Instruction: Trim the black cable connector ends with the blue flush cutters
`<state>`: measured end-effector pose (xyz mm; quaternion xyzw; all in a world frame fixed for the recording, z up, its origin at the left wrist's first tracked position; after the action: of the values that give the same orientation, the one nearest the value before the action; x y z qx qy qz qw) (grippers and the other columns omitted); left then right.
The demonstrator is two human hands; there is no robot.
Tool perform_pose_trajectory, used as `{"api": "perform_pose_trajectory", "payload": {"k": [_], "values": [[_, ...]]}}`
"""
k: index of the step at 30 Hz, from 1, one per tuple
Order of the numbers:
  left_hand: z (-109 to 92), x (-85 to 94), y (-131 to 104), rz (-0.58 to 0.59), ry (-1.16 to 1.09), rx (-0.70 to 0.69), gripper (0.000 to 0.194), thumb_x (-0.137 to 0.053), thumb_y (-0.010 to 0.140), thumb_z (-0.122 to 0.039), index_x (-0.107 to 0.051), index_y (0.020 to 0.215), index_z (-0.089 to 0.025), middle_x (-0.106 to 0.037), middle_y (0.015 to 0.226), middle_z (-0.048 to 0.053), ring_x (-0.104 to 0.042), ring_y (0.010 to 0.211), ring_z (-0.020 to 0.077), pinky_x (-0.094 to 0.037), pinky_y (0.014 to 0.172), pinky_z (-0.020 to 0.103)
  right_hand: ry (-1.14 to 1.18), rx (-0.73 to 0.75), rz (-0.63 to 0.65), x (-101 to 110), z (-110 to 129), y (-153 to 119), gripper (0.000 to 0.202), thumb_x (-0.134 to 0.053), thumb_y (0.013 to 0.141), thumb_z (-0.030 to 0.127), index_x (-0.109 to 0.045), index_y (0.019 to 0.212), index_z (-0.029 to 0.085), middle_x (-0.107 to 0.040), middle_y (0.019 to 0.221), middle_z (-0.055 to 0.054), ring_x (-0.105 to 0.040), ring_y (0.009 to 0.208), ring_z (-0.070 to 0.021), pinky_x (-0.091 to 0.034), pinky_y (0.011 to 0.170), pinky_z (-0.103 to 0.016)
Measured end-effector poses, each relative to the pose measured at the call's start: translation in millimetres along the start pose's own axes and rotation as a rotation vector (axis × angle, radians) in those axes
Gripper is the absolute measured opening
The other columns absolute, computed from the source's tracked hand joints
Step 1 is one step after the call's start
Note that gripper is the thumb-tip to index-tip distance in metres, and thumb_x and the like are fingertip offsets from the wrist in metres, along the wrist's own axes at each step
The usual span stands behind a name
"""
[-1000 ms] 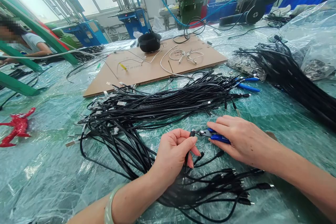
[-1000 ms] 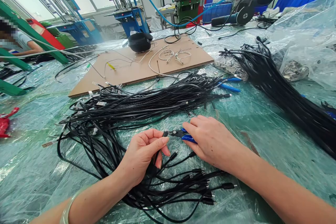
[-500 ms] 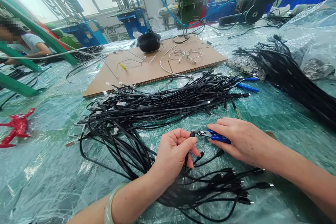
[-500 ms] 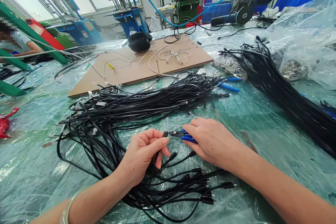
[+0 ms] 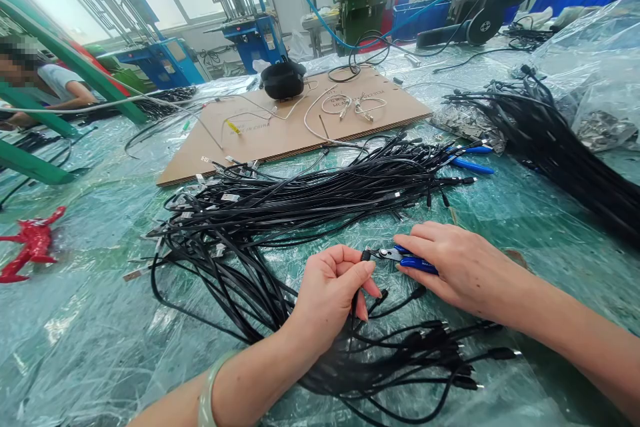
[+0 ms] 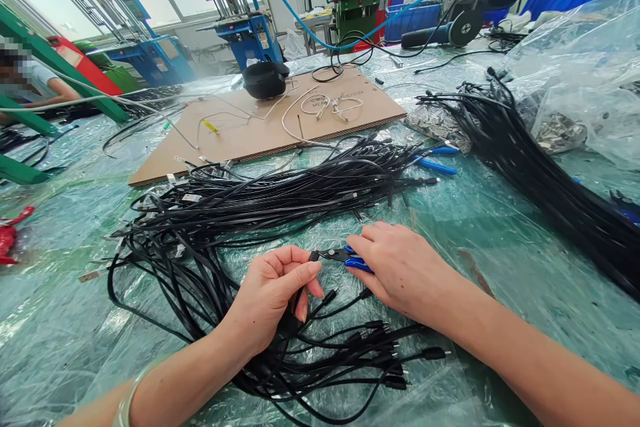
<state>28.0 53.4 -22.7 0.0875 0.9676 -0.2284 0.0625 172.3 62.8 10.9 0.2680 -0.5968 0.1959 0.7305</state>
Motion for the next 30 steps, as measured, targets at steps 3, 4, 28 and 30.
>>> {"api": "perform_pose_trajectory", "payload": {"k": [3,4,28,30], "values": [[-0.3,0.1,0.0,0.005,0.000,0.000,0.017,-0.064,0.076,-0.024,-0.052,0.073,-0.013,-0.065,0.052,0.001,-0.044,0.030,0.0054,-0.031,0.034,0.016,0.020,-0.018,0.022,-1.8,-1.5,-1.5,0.017,-0.055,0.084,0.024,-0.063,0.095,0.015,-0.063,0.081,-0.008,-0.061,0.075,-0.0226,-0.048,0.063,-0.033],[-0.3,0.1,-0.2,0.007,0.000,0.000,0.017,-0.064,0.076,-0.025,-0.052,0.074,-0.014,-0.065,0.052,0.001,-0.044,0.030,0.0054,-0.031,0.034,0.016,0.029,-0.025,0.030,-2.4,-2.0,-2.1,0.018,-0.054,0.084,0.025,-0.063,0.096,0.015,-0.064,0.081,-0.008,-0.062,0.077,-0.0228,-0.048,0.064,-0.033],[-0.6,0.4,-1.0,-0.008,0.001,-0.001,0.020,-0.068,0.072,-0.028,-0.053,0.072,-0.014,-0.065,0.052,0.002,-0.045,0.030,0.0063,-0.030,0.034,0.017,0.030,-0.036,0.034,-2.7,-1.6,-0.9,0.019,-0.053,0.084,0.025,-0.063,0.097,0.014,-0.063,0.082,-0.009,-0.061,0.075,-0.0227,-0.049,0.064,-0.035],[-0.2,0.4,-1.1,-0.004,0.000,0.002,0.020,-0.067,0.072,-0.028,-0.053,0.072,-0.014,-0.065,0.052,0.002,-0.044,0.029,0.0063,-0.030,0.034,0.017,0.049,-0.048,0.048,-3.9,-2.4,-1.2,0.020,-0.052,0.085,0.025,-0.063,0.098,0.015,-0.063,0.082,-0.009,-0.061,0.075,-0.0226,-0.049,0.064,-0.035]]}}
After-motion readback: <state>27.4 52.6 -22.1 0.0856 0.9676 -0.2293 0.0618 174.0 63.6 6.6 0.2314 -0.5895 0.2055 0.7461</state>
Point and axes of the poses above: each hand's wrist, its own y-axis towards the middle knuckle, its own x-axis out of the back of the hand, z = x × y, the point moved 6 cm from there along y, towards the middle knuckle
